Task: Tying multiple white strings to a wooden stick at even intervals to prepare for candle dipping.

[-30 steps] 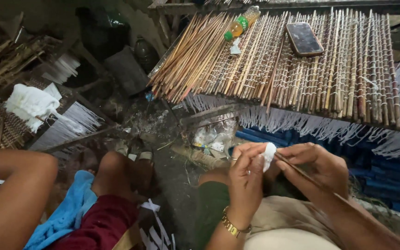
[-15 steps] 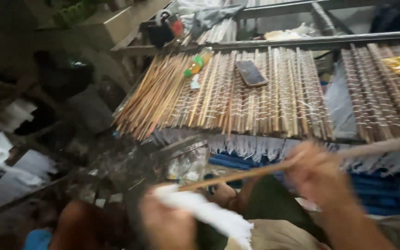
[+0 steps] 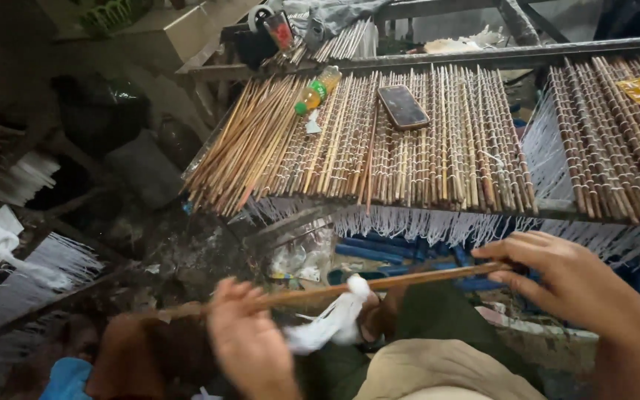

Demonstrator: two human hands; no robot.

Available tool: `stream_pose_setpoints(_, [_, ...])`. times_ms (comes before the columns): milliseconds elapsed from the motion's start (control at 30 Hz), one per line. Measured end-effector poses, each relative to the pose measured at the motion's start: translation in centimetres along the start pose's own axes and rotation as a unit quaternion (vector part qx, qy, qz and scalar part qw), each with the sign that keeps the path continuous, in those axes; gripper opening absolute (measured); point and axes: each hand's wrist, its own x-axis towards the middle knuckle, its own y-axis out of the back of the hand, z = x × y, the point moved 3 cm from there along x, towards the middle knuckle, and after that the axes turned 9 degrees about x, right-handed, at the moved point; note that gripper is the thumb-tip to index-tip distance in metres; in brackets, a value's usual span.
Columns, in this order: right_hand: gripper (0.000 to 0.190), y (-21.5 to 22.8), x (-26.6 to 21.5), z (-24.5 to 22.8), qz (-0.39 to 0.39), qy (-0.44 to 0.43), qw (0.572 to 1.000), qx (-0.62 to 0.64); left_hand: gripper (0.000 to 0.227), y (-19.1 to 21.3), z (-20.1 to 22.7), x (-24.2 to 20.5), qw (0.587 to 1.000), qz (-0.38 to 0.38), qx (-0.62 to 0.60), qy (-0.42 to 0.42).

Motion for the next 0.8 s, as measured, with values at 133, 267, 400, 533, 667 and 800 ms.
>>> stream_pose_setpoints(133, [0.026, -3.5, 1.1, -1.4, -0.049, 0.053, 0.997, -0.018, 0.022, -0.6, 1.0, -3.7, 0.721, 0.02, 0.57, -0.394])
stream_pose_setpoints(267, [0.037, -4.9, 0.5, -8.2, -0.038, 0.175, 0.974, 0.141, 0.026, -2.5, -6.3, -9.6, 0.894, -0.271, 0.356, 0.001])
stream_pose_setpoints(400, [0.011, -4.5, 0.5, -7.3, 0.036, 0.172, 0.981, 0.078, 0.018, -3.0, -6.4, -8.7, 0.959, -0.231, 0.147, 0.074])
stream_pose_setpoints(533, [0.024, -1.7, 0.4, -7.1, -0.011, 0.041, 0.999, -0.021, 0.05, -1.4, -5.6, -6.3, 0.988, -0.113, 0.082, 0.071])
stream_pose_setpoints(667, [0.039, -2.7, 0.9, -8.4, -0.042, 0.021, 0.998, 0.036, 0.039, -3.8, -8.1, -10.2, 0.867, -0.335, 0.365, -0.056])
stream_pose_setpoints(800, [0.036, -2.6, 0.9, -9.7, -0.05, -0.04, 0.998, 0.005, 0.017, -5.8, -6.1, -11.3, 0.799, -0.434, 0.366, -0.198])
